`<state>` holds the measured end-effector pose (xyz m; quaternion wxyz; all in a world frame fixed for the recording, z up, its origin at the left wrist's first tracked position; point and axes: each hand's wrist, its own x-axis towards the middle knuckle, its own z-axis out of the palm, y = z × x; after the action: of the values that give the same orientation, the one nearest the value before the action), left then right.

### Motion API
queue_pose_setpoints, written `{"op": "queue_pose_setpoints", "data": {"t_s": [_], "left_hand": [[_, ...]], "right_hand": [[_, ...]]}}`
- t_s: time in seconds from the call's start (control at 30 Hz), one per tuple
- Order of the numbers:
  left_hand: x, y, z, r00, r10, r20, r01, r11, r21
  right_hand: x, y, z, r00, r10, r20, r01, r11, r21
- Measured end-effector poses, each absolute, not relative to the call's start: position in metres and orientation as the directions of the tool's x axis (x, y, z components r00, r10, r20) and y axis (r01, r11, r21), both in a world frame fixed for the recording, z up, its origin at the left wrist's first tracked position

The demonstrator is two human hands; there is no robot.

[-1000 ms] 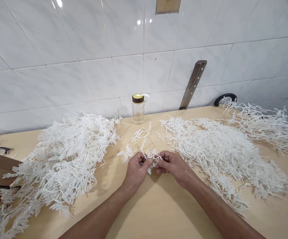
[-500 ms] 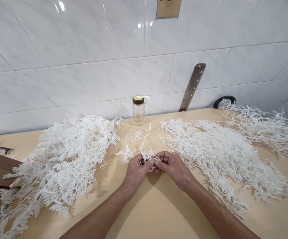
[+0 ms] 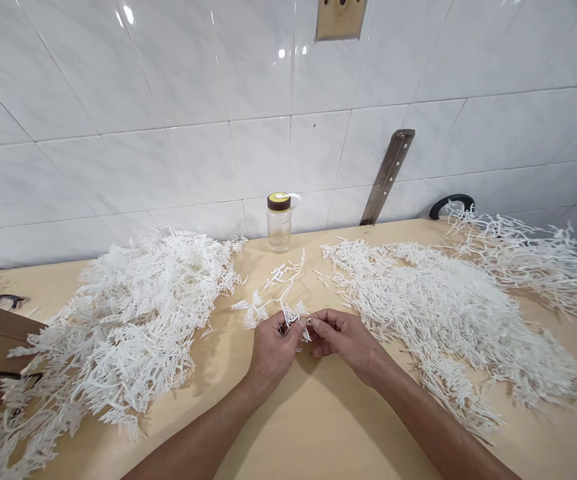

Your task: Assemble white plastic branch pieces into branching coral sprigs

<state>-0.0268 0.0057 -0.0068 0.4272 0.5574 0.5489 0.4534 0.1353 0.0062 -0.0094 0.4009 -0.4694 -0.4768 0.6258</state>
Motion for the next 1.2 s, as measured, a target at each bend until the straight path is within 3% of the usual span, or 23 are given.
{"op": "queue_pose_setpoints", "data": {"t_s": [0.17,0.6,0.93,1.07,1.2], "left_hand": [[-0.028,0.005,-0.007,-0.043,0.998,0.05,0.225,-0.039,0.974],[-0.028,0.009,-0.008,0.07,0.997,0.038,0.287,-0.056,0.956],[-0.025,0.01,-0.004,0.109,0.994,-0.007,0.306,-0.027,0.952],[-0.026,0.01,0.001,0.127,0.991,-0.038,0.283,0.001,0.959],[-0.028,0.009,-0.001,0.119,0.991,-0.06,0.253,0.029,0.967]], "right_hand": [[0.138,0.008,-0.013,-0.183,0.966,-0.185,-0.031,-0.194,-0.981],[0.142,0.002,-0.018,-0.069,0.997,-0.026,0.321,-0.002,-0.947],[0.141,-0.003,-0.021,-0.057,0.995,0.077,0.391,0.094,-0.916],[0.137,-0.001,-0.018,-0.024,0.993,0.115,0.482,0.112,-0.869],[0.142,0.012,-0.022,0.121,0.972,0.201,0.628,0.082,-0.774]]}}
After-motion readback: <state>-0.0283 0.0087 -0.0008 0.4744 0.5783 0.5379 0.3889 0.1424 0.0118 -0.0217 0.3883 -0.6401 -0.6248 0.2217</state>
